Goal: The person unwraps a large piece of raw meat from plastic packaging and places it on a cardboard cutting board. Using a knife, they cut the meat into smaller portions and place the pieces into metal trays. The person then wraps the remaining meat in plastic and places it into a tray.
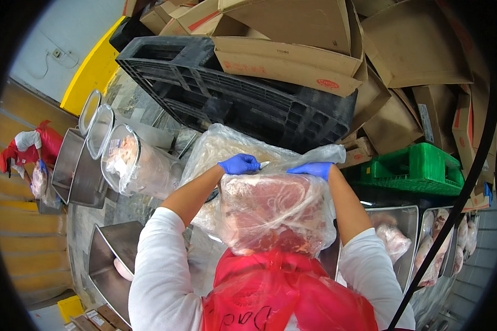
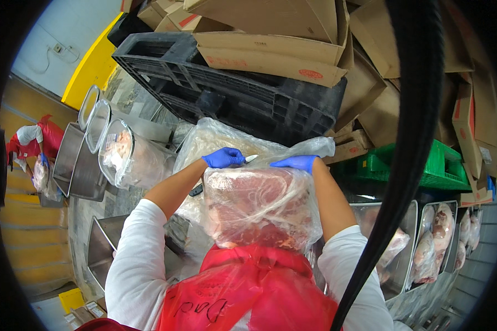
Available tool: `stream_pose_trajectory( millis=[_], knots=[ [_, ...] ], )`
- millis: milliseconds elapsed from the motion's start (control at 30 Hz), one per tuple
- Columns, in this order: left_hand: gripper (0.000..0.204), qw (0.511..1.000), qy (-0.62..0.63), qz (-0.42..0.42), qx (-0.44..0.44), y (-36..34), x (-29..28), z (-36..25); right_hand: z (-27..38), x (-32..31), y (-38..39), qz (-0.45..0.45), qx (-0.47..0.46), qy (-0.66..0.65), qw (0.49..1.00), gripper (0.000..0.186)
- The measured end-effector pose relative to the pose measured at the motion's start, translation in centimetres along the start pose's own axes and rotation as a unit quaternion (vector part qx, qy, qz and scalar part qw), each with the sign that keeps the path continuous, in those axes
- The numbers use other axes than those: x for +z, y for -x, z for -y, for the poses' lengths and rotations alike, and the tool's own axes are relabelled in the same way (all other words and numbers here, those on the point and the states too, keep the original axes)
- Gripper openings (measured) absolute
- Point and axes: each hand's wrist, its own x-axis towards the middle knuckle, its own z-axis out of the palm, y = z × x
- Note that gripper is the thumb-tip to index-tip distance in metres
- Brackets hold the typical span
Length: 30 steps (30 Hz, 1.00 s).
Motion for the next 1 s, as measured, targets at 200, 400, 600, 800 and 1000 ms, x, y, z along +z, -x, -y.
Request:
stream_pose_trajectory(
  millis=[200,400,600,800,1000],
  knots=[
    [0.043,0.990,-0.061,-0.006,-0.124,4.1,1.3,-5.3,-0.6,0.7,2.7,-0.053,-0.107,0.264,0.957,0.079],
    [0.026,0.994,-0.008,-0.061,-0.089,4.1,0.6,-3.8,-2.1,1.5,5.5,-0.110,-0.194,0.331,0.917,0.060],
    [0.026,0.897,-0.418,0.040,0.141,-1.3,-1.8,-1.4,-4.2,-0.7,2.2,-0.050,-0.296,0.125,0.946,0.041],
    [0.027,0.986,-0.158,-0.022,-0.058,-0.1,1.0,-10.2,-5.0,0.2,6.1,-0.159,-0.286,0.110,0.939,0.051],
    [0.024,0.980,-0.174,-0.071,0.058,6.3,3.3,-18.5,-6.0,2.6,9.1,-0.348,-0.295,0.250,0.854,0.058]
  ],
)
